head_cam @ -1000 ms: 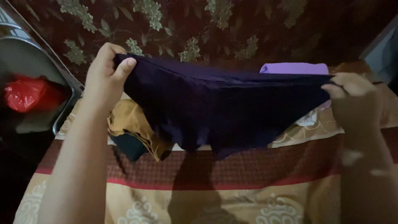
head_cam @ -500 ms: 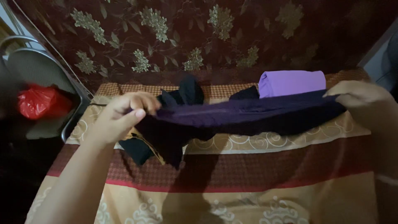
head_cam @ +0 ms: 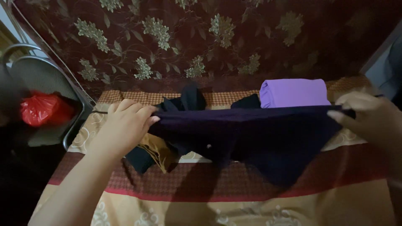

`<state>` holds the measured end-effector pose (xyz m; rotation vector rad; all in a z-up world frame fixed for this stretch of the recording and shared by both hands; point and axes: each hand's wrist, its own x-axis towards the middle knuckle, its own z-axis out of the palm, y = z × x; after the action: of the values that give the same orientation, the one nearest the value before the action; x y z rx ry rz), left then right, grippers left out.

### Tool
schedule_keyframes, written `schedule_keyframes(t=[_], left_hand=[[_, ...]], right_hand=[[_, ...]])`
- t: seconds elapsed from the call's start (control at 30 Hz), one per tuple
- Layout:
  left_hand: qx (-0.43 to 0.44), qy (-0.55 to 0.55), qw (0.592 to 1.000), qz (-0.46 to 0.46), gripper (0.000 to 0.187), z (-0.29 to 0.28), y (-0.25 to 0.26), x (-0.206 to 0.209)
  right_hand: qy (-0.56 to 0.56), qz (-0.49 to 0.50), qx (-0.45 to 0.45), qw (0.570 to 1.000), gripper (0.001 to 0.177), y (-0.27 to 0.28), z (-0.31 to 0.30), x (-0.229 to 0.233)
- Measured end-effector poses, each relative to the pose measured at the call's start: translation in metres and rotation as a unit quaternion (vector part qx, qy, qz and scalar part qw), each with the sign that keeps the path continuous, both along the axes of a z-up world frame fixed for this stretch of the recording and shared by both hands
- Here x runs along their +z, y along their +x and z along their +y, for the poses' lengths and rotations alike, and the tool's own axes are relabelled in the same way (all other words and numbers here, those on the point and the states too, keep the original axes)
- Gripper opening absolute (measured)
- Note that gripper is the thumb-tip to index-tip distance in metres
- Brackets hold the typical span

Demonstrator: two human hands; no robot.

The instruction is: Folding various items of clothing on a bed.

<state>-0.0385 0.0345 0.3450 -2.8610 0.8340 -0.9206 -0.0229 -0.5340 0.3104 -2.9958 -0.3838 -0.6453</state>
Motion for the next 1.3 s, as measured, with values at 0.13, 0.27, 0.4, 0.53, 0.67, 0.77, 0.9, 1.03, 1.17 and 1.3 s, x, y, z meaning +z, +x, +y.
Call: schedule_keyframes(t=[0.13, 0.27, 0.4, 0.53, 0.67, 0.77, 0.9, 1.03, 1.17, 1.3], left_hand=[[0.066, -0.006, 0.998, 0.011, 0.02, 0.003, 0.016, -0.02], [0.027, -0.078, 0.996, -0.026, 0.018, -0.009, 0.003, -0.016], [-0.015, -0.103, 0.985, -0.136, 0.025, -0.009, -0.023, -0.035], [0.034, -0.104, 0.994, -0.021, 0.032, 0.011, -0.052, -0.122], [0.016, -0.142, 0.968, 0.207, 0.037, 0.027, -0.076, -0.222], [0.046, -0.239, 0.903, 0.354, 0.036, 0.025, -0.1, -0.291], [0.222, -0.24, 0.815, 0.477, 0.032, 0.008, -0.119, -0.317], [0.266, -0.261, 0.803, 0.465, 0.033, 0.027, -0.128, -0.331], [-0.065, -0.215, 0.882, 0.414, 0.023, 0.052, -0.128, -0.328], [-0.285, -0.169, 0.897, 0.294, 0.018, 0.044, -0.122, -0.285]], right_hand=[[0.094, 0.084, -0.082, 0.989, 0.031, -0.007, 0.017, 0.002], [0.115, 0.154, -0.174, 0.966, 0.032, 0.032, -0.053, -0.081], [0.183, 0.124, -0.033, 0.975, 0.036, -0.034, -0.091, -0.168], [0.215, 0.611, -0.094, 0.756, 0.043, 0.007, -0.178, -0.38], [0.228, 0.574, -0.091, 0.781, 0.04, 0.001, -0.208, -0.48], [0.234, 0.543, -0.087, 0.802, 0.038, -0.013, -0.208, -0.495], [0.243, 0.497, -0.083, 0.829, 0.036, -0.045, -0.196, -0.49], [0.248, 0.447, -0.072, 0.856, 0.034, -0.063, -0.178, -0.485], [0.253, 0.398, -0.06, 0.88, 0.032, -0.084, -0.168, -0.492], [0.257, 0.346, -0.048, 0.901, 0.031, -0.097, -0.156, -0.487]])
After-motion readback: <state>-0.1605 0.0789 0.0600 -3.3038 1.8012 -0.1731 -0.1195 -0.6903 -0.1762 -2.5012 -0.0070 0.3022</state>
